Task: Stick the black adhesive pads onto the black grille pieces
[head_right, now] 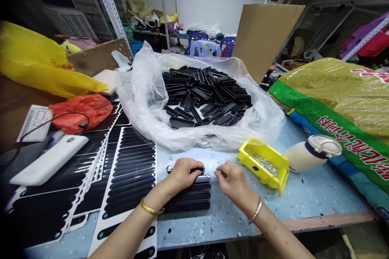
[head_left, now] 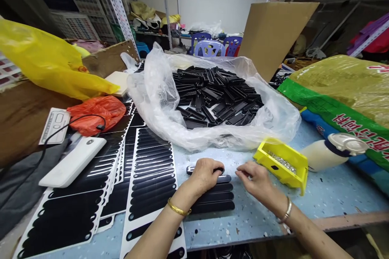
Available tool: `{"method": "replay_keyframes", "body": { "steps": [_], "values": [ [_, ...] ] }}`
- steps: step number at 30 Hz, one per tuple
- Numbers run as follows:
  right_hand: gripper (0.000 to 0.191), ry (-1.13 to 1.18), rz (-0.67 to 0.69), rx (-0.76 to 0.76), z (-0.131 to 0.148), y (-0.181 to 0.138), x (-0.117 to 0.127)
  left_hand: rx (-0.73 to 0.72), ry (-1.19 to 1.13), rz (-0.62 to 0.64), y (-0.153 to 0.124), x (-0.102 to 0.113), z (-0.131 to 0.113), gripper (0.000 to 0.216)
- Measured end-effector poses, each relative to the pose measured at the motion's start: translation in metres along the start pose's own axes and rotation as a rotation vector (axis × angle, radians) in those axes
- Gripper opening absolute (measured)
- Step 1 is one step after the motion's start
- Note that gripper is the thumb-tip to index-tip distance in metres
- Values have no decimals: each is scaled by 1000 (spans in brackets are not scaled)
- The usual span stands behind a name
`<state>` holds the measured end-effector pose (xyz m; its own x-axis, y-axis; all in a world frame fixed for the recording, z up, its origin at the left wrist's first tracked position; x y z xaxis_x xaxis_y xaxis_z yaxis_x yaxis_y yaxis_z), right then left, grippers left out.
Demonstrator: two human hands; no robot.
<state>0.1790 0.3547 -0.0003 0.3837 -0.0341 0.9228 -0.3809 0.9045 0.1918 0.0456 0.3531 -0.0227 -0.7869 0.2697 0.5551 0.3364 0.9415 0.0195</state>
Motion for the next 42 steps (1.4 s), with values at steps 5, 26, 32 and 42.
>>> {"method": "replay_keyframes", "body": {
  "steps": [5,26,32,42],
  "values": [
    [12,405,182,-260,7,17,-46,-8,-25,1,0,0,-1,24],
    [14,335,175,-364,5,30,-58,234,81,-245,-59,96,50,43],
    [18,380,183,-366,9,32,-57,285,-88,-184,-68,74,73,28],
    [19,254,49,-117,48,41,-28,314,-157,-241,-66,70,84,16]
  ]
}}
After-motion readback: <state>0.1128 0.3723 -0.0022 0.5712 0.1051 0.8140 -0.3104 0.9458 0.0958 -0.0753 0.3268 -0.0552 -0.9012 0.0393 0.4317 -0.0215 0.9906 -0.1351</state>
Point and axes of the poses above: each hand's wrist, its own y-axis towards the middle knuckle, its own x-axis out of the back of the hand, z = x × y, the point moved 10 cm from there along y, towards the middle knuckle, and after that the axes turned 13 degrees about -y, right-handed, at the moved point
